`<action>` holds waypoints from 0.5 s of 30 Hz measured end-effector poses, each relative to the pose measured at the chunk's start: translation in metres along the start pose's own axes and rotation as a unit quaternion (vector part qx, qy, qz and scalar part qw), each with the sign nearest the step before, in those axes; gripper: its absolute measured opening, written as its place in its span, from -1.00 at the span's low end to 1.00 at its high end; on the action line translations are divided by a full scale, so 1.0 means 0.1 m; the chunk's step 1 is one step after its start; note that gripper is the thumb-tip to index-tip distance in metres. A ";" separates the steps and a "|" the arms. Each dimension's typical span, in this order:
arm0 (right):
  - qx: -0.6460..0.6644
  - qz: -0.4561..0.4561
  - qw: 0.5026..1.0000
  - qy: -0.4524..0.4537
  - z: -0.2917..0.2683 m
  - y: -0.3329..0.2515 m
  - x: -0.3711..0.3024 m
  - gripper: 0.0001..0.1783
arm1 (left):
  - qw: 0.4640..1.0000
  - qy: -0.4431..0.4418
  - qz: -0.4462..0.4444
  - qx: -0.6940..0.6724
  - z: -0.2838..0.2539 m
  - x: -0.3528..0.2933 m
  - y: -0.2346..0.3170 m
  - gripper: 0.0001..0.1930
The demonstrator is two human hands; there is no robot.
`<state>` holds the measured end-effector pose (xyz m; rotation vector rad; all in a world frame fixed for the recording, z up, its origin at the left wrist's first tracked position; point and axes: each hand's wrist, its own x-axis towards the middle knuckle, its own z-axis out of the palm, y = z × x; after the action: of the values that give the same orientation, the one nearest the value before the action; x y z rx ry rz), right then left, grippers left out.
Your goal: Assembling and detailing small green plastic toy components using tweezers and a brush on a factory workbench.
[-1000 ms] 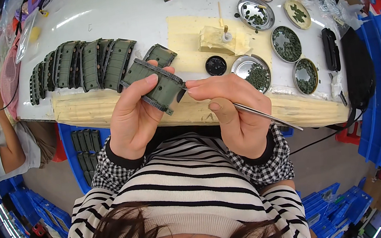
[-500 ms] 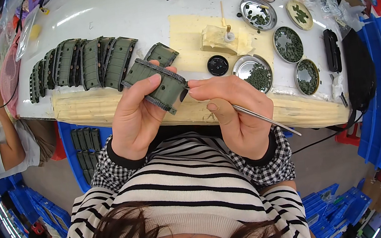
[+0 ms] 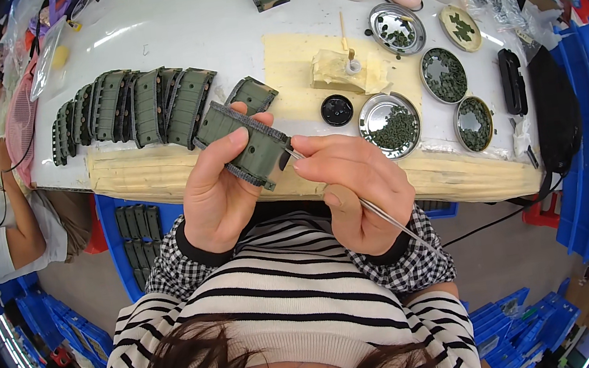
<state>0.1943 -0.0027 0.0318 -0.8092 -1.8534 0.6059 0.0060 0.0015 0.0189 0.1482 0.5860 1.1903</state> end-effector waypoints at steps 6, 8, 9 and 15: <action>0.037 -0.011 0.999 -0.017 -0.03 -0.01 -0.02 -0.77 | 1.000 -0.010 -0.008 -0.009 -0.03 0.00 -0.01 -0.63; 0.035 -0.006 0.999 -0.025 -0.05 -0.03 -0.02 -0.77 | 1.000 -0.008 -0.008 -0.009 -0.03 0.00 -0.02 -0.63; 0.034 -0.003 0.999 -0.028 -0.06 -0.04 -0.03 -0.76 | 1.000 -0.009 -0.009 -0.008 -0.03 0.00 -0.02 -0.63; 0.021 -0.003 0.999 -0.037 -0.07 -0.06 -0.03 -0.74 | 1.000 -0.018 -0.008 -0.007 -0.04 0.00 -0.03 -0.63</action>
<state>0.2002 -0.0087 0.0373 -0.7616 -1.9036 0.6772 0.0063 -0.0001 0.0142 0.1511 0.5464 1.1737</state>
